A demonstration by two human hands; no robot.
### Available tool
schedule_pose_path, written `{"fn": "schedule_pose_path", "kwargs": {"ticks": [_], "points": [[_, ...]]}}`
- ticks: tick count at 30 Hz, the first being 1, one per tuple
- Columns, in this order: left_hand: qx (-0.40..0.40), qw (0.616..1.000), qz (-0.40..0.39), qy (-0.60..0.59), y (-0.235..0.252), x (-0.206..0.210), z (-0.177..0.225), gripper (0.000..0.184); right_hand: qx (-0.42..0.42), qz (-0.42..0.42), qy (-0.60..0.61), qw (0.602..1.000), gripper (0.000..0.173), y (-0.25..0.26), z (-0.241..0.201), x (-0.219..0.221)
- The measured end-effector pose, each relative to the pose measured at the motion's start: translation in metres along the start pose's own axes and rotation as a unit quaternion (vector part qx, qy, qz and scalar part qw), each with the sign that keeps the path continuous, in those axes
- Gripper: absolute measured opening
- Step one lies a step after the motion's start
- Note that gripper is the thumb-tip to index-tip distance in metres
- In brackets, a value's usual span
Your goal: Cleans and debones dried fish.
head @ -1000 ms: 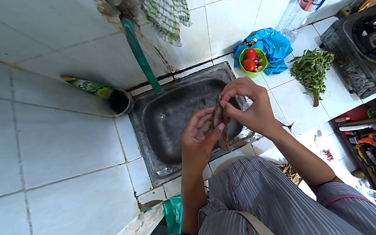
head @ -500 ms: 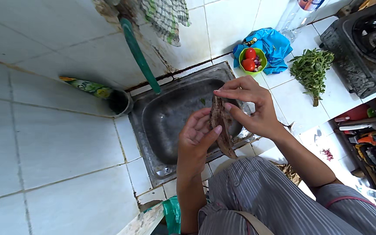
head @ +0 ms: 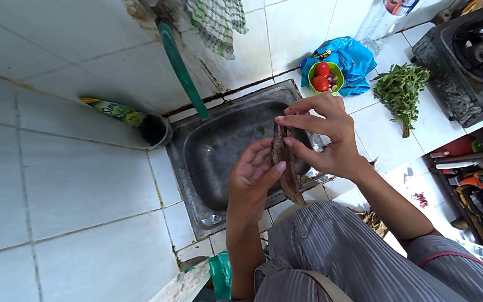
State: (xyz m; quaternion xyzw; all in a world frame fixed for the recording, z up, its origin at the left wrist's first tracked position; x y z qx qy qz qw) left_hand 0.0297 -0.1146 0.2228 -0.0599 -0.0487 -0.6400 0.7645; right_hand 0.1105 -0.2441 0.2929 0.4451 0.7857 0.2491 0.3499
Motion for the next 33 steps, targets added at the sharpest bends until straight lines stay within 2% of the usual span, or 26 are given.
{"fn": "schedule_pose_path", "kwargs": {"ticks": [10, 22, 25, 29, 33], "points": [[-0.012, 1.000, -0.016, -0.007, 0.000, -0.001, -0.002, 0.038, 0.040, -0.012, 0.098, 0.994, 0.027, 0.001, 0.012, 0.003], [-0.023, 0.999, -0.019, -0.020, 0.001, -0.001, -0.004, 0.037, 0.013, -0.008, 0.053, 0.998, 0.025, 0.001, 0.006, 0.002], [-0.018, 0.999, -0.030, -0.027, 0.000, 0.000, -0.003, 0.037, 0.037, -0.014, 0.117, 0.992, 0.026, 0.002, 0.010, 0.002], [-0.018, 0.998, -0.049, -0.030, -0.001, 0.003, -0.004, 0.037, 0.104, -0.047, 0.272, 0.956, 0.027, 0.003, 0.018, 0.004], [-0.015, 0.997, -0.059, -0.037, -0.002, 0.004, -0.005, 0.036, 0.082, -0.055, 0.231, 0.968, 0.026, 0.004, 0.015, 0.002]]}}
Point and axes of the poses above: each hand's wrist, its own y-axis towards the middle knuckle, its own x-axis out of the palm, z = x × y, the point moved 8 cm from there along y, towards the middle knuckle, and after that the axes turned 15 degrees about y, right-handed, at the moved point
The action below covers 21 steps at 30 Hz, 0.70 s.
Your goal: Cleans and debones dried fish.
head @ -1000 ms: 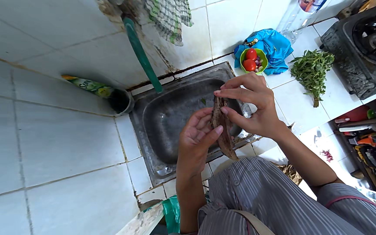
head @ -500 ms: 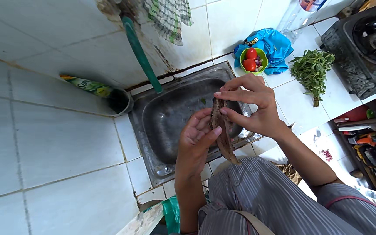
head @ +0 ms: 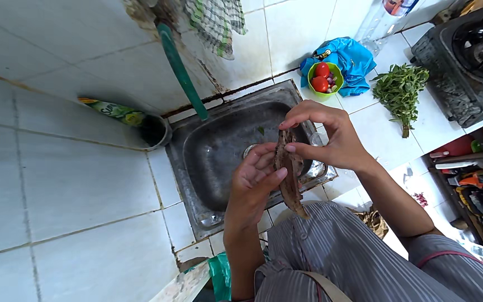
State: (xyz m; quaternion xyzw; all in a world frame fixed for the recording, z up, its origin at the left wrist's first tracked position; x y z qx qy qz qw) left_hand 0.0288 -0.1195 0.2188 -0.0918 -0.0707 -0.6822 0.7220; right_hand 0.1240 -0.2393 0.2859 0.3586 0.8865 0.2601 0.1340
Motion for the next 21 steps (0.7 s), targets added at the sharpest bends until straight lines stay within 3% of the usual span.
{"fn": "schedule_pose_path", "kwargs": {"ticks": [5, 14, 21], "points": [[-0.011, 1.000, 0.014, 0.001, 0.0008, 0.0002, -0.0009, 0.036, -0.030, 0.013, -0.098, 0.995, 0.019, -0.0015, -0.0097, -0.0006], [-0.013, 1.000, 0.012, 0.003, 0.0017, 0.0005, -0.0014, 0.037, -0.010, 0.043, -0.052, 0.998, 0.007, -0.0029, -0.0053, -0.0059], [-0.006, 0.999, 0.031, 0.028, 0.0014, -0.0011, 0.0001, 0.038, 0.030, 0.029, -0.009, 0.999, 0.009, -0.0005, -0.0024, -0.0022]]}}
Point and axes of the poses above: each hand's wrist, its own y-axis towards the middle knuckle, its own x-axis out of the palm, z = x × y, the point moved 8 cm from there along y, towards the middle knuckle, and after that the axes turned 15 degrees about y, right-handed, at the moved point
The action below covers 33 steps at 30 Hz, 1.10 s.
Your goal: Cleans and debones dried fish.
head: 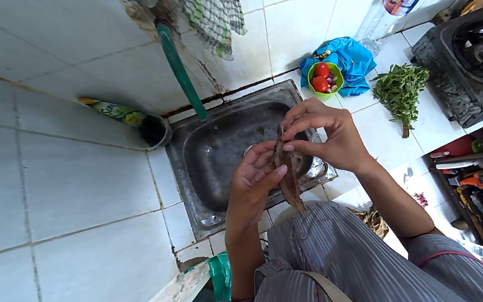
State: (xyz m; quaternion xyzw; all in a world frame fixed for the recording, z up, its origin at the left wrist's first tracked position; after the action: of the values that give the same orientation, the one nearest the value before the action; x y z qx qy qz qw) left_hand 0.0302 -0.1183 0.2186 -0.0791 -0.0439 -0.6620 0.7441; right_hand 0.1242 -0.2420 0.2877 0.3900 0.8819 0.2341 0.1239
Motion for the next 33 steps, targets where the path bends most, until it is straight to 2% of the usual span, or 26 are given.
{"fn": "schedule_pose_path", "kwargs": {"ticks": [4, 8, 15, 23, 28, 33], "points": [[0.007, 1.000, 0.021, 0.015, -0.001, -0.001, 0.003, 0.040, 0.048, 0.014, 0.068, 0.996, 0.012, -0.001, 0.009, 0.001], [0.010, 1.000, 0.020, 0.018, -0.001, -0.003, 0.003, 0.040, 0.043, 0.001, 0.054, 0.998, 0.027, 0.001, 0.009, 0.004], [0.002, 1.000, 0.004, 0.001, -0.001, -0.003, 0.002, 0.039, 0.026, -0.026, 0.055, 0.998, 0.017, 0.004, 0.006, 0.004], [-0.004, 1.000, -0.002, -0.009, -0.001, -0.004, 0.001, 0.037, 0.031, 0.012, 0.089, 0.996, 0.007, 0.002, 0.007, 0.001], [0.002, 1.000, 0.006, -0.002, -0.001, -0.005, -0.002, 0.038, 0.040, 0.011, 0.032, 0.999, 0.002, 0.004, 0.002, 0.001], [-0.008, 1.000, 0.013, 0.008, -0.003, -0.007, -0.005, 0.040, 0.002, 0.022, 0.003, 1.000, 0.003, 0.014, -0.004, -0.006]]}}
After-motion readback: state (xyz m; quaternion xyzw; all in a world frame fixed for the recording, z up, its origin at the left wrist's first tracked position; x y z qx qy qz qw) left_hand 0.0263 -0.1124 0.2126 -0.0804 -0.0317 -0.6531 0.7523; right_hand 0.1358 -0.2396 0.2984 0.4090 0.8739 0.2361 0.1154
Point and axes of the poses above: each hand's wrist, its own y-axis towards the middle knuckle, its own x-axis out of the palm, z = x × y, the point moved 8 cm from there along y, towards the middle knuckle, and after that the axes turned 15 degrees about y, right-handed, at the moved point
